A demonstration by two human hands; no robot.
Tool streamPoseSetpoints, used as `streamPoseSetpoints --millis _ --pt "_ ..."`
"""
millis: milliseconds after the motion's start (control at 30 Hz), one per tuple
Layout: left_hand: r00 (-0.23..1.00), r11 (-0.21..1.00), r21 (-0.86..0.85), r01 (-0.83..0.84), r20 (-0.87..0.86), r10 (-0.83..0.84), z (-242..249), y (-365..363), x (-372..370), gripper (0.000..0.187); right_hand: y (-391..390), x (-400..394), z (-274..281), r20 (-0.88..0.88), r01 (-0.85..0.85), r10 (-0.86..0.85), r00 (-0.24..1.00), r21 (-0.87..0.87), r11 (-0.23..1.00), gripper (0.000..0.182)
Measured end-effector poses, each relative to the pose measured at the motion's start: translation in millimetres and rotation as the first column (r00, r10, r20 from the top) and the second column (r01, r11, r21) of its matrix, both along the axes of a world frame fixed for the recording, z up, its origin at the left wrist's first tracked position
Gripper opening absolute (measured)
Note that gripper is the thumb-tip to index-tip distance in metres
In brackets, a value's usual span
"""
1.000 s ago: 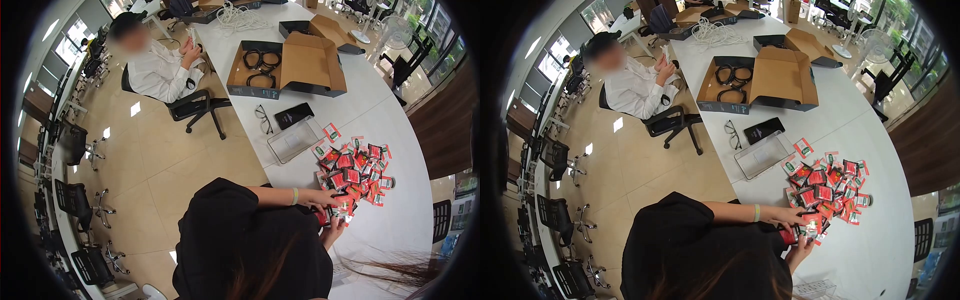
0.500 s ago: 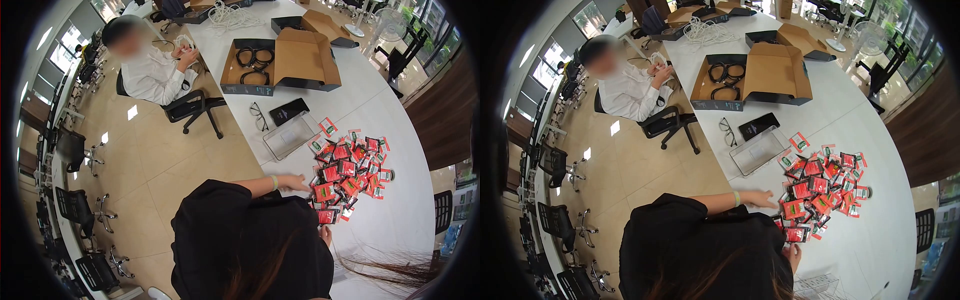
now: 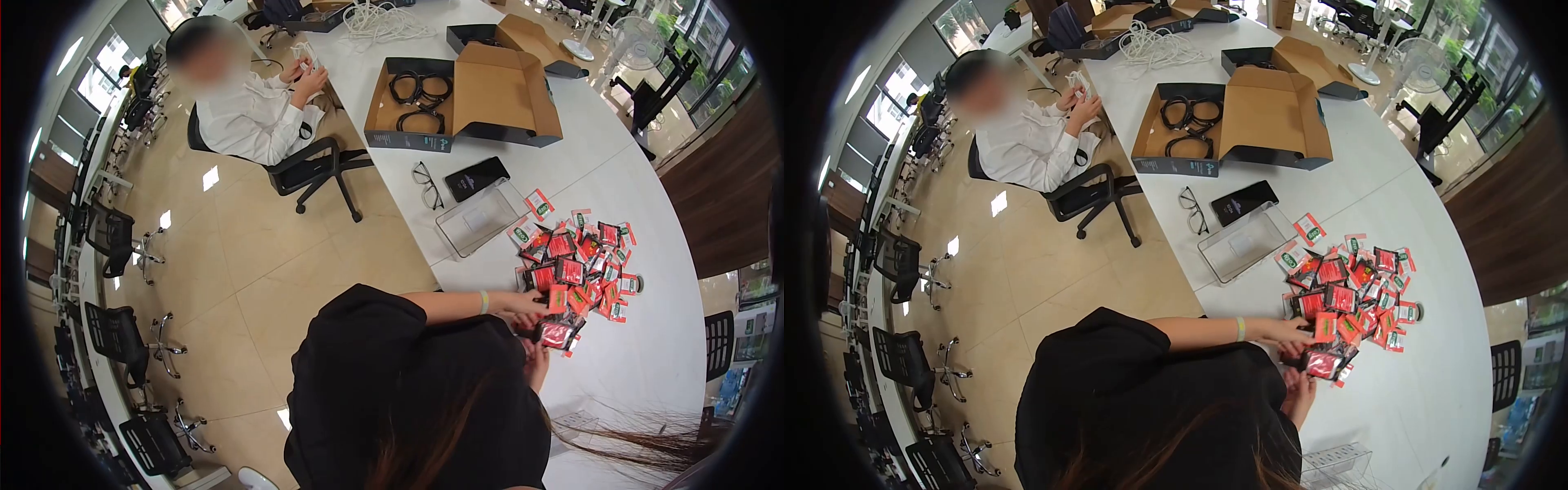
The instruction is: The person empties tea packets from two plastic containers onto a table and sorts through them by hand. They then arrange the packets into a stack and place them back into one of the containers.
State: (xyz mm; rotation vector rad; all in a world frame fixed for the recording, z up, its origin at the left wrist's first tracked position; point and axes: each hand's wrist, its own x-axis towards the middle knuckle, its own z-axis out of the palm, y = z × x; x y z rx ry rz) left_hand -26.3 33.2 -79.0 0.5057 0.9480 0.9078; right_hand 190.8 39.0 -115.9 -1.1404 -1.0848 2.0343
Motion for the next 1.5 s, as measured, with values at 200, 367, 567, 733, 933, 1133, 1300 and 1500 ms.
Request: streamPoseSetpoints --millis 200,367,567,733,933,1133,1300,1500 --pt "0.968 0.976 0.187 -0.114 -0.201 0.151 24.0 21.8 -25.7 0.079 13.8 -23.5 86.7 -0.07 0.218 -0.213 0.975 0.077 0.973 0.045" --pt "0.825 0.949 0.248 -0.197 -0.48 0.297 -7.0 18.6 -46.5 0.064 28.6 -12.1 64.5 -0.003 0.29 -0.291 0.957 0.111 0.951 0.046" --pt "0.765 0.935 0.275 -0.225 -0.544 0.344 -64.8 -30.0 -59.3 0.045 3.6 -1.7 4.5 0.257 0.155 -0.215 0.942 0.235 0.96 0.038" --pt "0.753 0.964 0.23 -0.132 -0.609 0.248 -70.1 -34.6 -62.6 0.044 -1.9 -7.0 -15.7 0.2 0.162 -0.243 0.949 0.351 0.922 0.042" --pt "0.801 0.983 0.151 -0.1 -0.574 0.17 -84.0 -24.5 -58.6 0.055 -1.3 -6.5 -3.6 0.289 0.134 -0.257 0.922 0.386 0.913 0.038" --pt "0.855 0.995 0.061 -0.082 -0.508 0.102 -30.1 -23.4 -38.4 0.075 2.7 2.0 -4.8 0.506 0.152 -0.578 0.64 0.654 0.741 0.041" --pt "0.908 0.995 -0.041 -0.088 -0.415 0.063 4.3 -20.8 -26.9 0.109 31.8 27.3 -39.3 0.347 0.186 -0.4 0.848 0.512 0.839 0.053" --pt "0.981 0.991 0.015 -0.133 -0.142 0.134 12.6 -18.2 -1.2 0.122 22.4 -7.1 0.4 0.372 0.182 -0.213 0.904 0.116 0.976 0.057"
